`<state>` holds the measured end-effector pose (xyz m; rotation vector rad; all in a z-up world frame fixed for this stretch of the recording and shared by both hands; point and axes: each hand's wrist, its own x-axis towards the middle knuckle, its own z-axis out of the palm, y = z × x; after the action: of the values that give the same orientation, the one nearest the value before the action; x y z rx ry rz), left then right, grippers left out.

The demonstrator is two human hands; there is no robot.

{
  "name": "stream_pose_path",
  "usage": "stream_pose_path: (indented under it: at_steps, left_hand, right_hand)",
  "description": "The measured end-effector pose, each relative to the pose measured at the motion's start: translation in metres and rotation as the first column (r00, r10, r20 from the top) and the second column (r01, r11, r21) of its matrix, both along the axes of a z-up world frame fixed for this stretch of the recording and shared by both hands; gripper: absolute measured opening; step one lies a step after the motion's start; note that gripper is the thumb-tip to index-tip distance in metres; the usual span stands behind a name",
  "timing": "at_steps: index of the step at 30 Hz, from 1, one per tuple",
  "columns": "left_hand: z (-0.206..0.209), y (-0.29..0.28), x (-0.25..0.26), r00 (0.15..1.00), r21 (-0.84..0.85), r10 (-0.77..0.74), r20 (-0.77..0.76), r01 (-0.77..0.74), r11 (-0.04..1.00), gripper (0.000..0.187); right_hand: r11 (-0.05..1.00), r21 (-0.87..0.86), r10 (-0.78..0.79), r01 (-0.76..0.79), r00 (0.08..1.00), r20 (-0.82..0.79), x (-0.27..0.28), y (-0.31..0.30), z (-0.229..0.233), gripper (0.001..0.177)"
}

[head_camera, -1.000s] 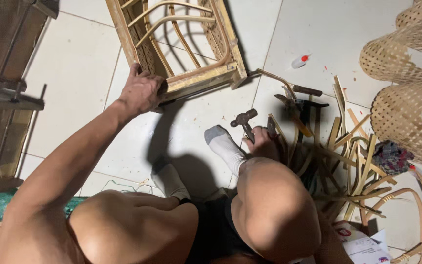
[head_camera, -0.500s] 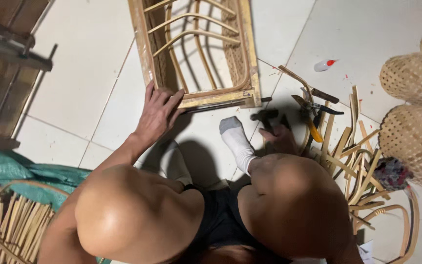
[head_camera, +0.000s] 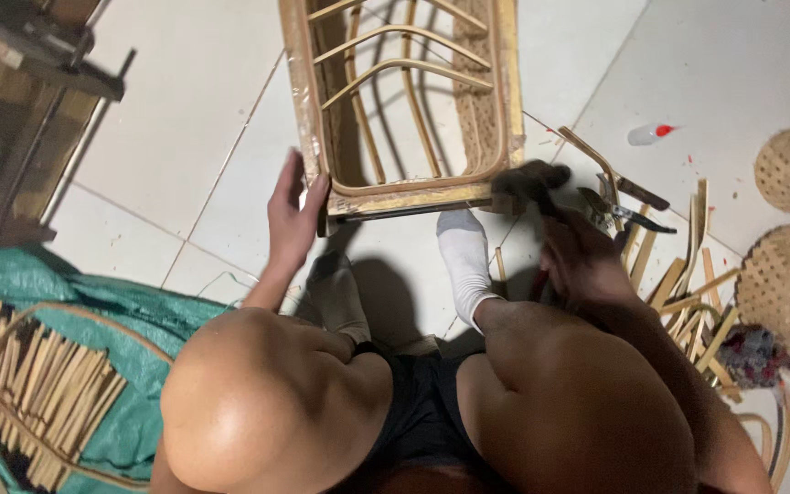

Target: The person applies glue to the joints of a rectangular woven basket frame, presses the pieces together, and uses a hammer and knife to secure and trim the structure. The person works on multiple basket frames, moving them aside after each repair.

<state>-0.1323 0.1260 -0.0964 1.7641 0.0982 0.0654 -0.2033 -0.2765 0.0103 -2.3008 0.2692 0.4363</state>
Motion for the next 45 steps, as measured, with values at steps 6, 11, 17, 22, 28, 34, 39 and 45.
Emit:
stream_pose_path:
  at_steps: [6, 11, 17, 22, 28, 34, 39, 45]
  left_hand:
    - [-0.013, 0.007, 0.013, 0.918, -0.352, -0.042, -0.393, -0.108, 0.93, 0.06]
    - [-0.016, -0.007, 0.003, 0.97, -0.303, -0.018, -0.243, -0.058, 0.951, 0.058]
    - [-0.014, -0.025, 0.003, 0.95, -0.439, 0.142, -0.277, -0.257, 0.861, 0.068]
    - [-0.014, -0.026, 0.004, 0.944, -0.492, 0.181, -0.275, -0.3, 0.817, 0.067]
    - [-0.013, -0.02, 0.007, 0.936, -0.262, 0.208, -0.285, -0.284, 0.922, 0.065]
    - [-0.018, -0.019, 0.001, 0.939, -0.185, 0.214, -0.27, -0.269, 0.945, 0.053]
    - [-0.015, -0.019, 0.014, 0.928, -0.262, 0.153, -0.339, -0.249, 0.932, 0.059]
    - [-0.005, 0.0, 0.032, 0.921, -0.34, 0.004, -0.388, -0.148, 0.929, 0.066]
  right_hand:
    - [0.884, 0.154, 0.434, -0.442, 0.897, 0.081, 0.062, 0.086, 0.009, 0.037]
    - [0.754, 0.037, 0.642, -0.656, 0.748, 0.169, 0.091, 0.137, 0.018, 0.041]
    - [0.746, 0.061, 0.648, -0.663, 0.745, 0.158, 0.103, 0.166, 0.026, 0.038]
    - [0.819, 0.123, 0.574, -0.561, 0.808, -0.132, 0.119, 0.186, 0.018, 0.039]
    - [0.79, 0.082, 0.596, -0.607, 0.793, 0.126, 0.169, 0.199, 0.007, 0.036]
    - [0.733, 0.021, 0.646, -0.679, 0.706, 0.29, 0.197, 0.205, 0.008, 0.03]
    - [0.758, 0.024, 0.644, -0.651, 0.755, 0.124, 0.224, 0.213, 0.016, 0.037]
    - [0.849, 0.242, 0.483, -0.47, 0.876, 0.007, 0.223, 0.206, 0.006, 0.036]
